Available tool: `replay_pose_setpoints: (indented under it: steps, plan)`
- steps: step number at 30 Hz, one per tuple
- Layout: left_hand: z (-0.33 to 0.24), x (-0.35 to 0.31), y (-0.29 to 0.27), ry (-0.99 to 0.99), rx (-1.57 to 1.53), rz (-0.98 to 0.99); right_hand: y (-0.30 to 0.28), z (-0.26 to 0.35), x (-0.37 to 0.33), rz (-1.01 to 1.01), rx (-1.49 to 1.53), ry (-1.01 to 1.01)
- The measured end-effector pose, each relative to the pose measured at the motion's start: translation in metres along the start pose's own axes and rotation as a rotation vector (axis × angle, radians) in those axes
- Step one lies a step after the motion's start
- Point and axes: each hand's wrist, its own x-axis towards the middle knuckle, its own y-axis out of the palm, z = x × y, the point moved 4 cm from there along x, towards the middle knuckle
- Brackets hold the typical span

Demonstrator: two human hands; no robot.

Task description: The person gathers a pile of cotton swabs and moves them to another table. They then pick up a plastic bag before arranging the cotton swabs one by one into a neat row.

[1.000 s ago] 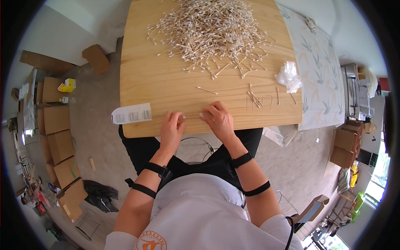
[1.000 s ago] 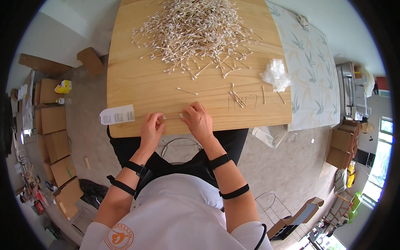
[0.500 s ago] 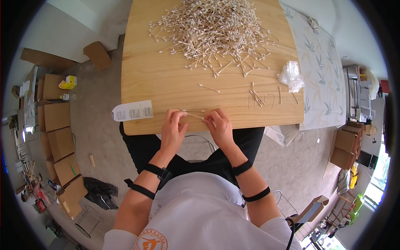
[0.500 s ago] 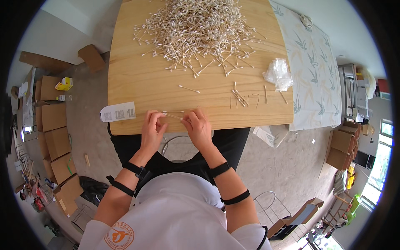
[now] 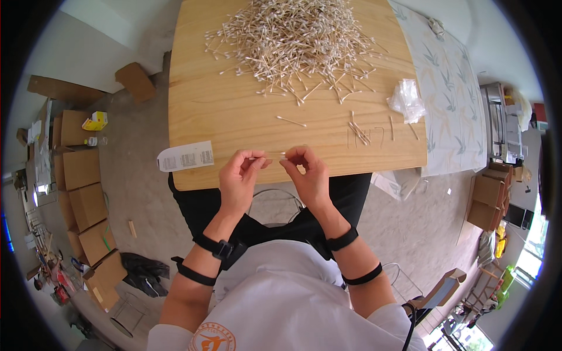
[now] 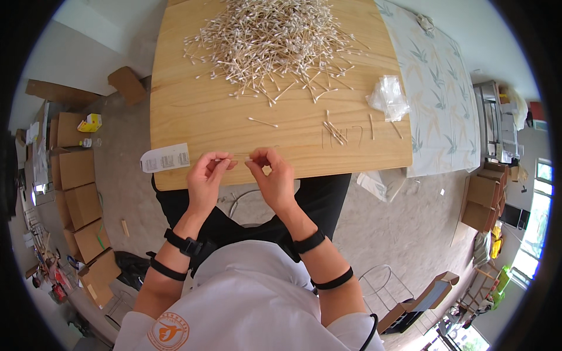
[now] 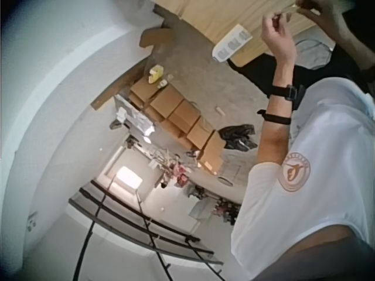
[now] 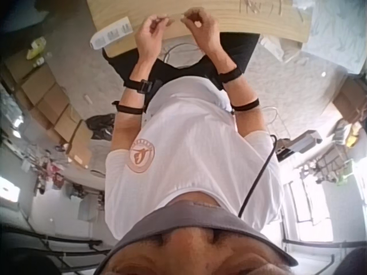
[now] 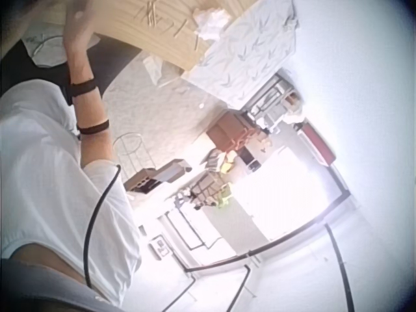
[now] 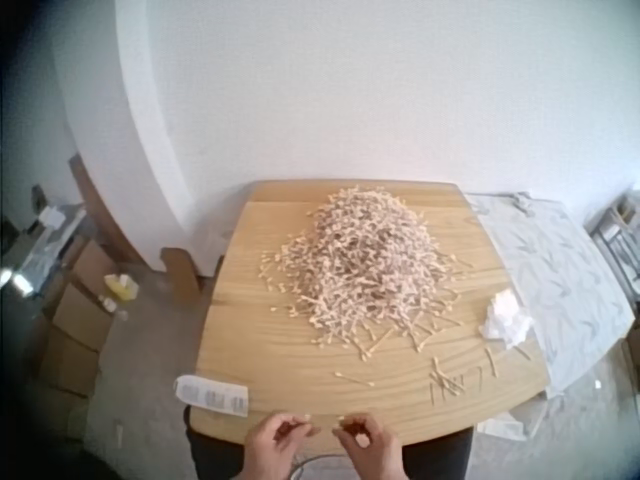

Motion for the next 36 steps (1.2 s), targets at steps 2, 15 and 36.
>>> replay_pose_setpoints:
  steps: [2, 15, 36]
  plan:
    - [0.013, 0.006, 0.000, 0.000, 0.041, 0.008, 0.000, -0.017, 0.004, -0.014, 0.019, 0.021]
    - [0.042, 0.043, -0.011, 0.001, 0.201, -0.115, -0.006, -0.043, -0.005, -0.056, -0.303, -0.049]
    - [0.031, 0.026, -0.010, 0.539, 0.940, 0.057, 0.013, -0.051, 0.003, 0.008, -0.463, -0.161]
